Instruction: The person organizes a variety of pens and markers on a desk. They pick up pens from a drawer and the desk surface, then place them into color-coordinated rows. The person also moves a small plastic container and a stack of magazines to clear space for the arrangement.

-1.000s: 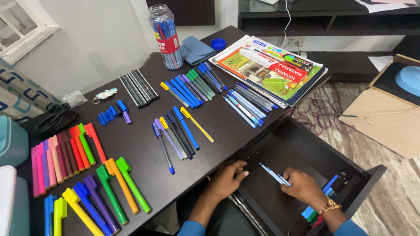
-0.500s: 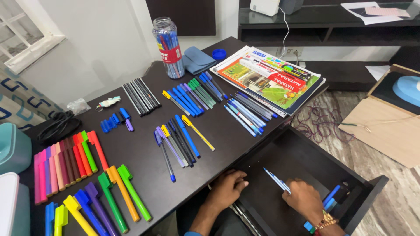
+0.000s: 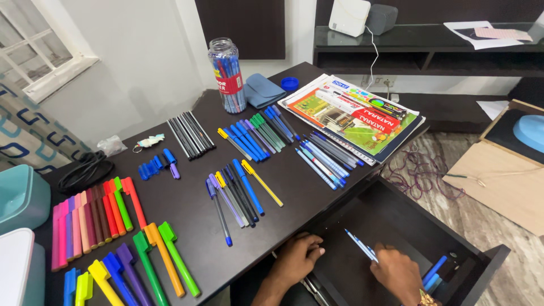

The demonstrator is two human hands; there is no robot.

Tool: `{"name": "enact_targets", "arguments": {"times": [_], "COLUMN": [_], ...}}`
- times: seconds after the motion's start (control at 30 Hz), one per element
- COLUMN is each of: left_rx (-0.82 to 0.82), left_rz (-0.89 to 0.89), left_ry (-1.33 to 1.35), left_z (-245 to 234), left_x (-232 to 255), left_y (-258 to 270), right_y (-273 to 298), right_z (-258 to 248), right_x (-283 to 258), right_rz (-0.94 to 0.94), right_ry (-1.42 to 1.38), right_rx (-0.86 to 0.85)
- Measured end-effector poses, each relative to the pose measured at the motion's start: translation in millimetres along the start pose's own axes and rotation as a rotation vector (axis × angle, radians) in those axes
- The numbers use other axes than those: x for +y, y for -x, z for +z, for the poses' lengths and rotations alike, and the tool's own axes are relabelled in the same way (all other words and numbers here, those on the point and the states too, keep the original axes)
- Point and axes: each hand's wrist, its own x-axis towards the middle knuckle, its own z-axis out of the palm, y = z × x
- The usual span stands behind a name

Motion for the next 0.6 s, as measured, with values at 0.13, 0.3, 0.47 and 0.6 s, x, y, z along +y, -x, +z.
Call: {"name": "enact_targets", "arguments": {"times": [0.13,0.3,0.47,0.6], "left_rx": [0.006,-0.001,-0.001,-0.006], "left_rz": [0.01,-0.011,-0.025,-0.038], "left_ry": [0.014,-0.002,0.026,-0.009], "left_z": [1,0,1,0], "left_x": [-1,0,1,1], "left_y": [0,-1,0,1], "right_y": [-10,-19,-18,-16], "right_z": [15,35,35,32], "right_x": [4,0,2,2], "right_rz": [-0.026,-0.061,-0.109,-0.107], "right_ry": [0.008,0.144,0.198,0.172], "right_rx": [0.052,0.062,0.039,0.111]}}
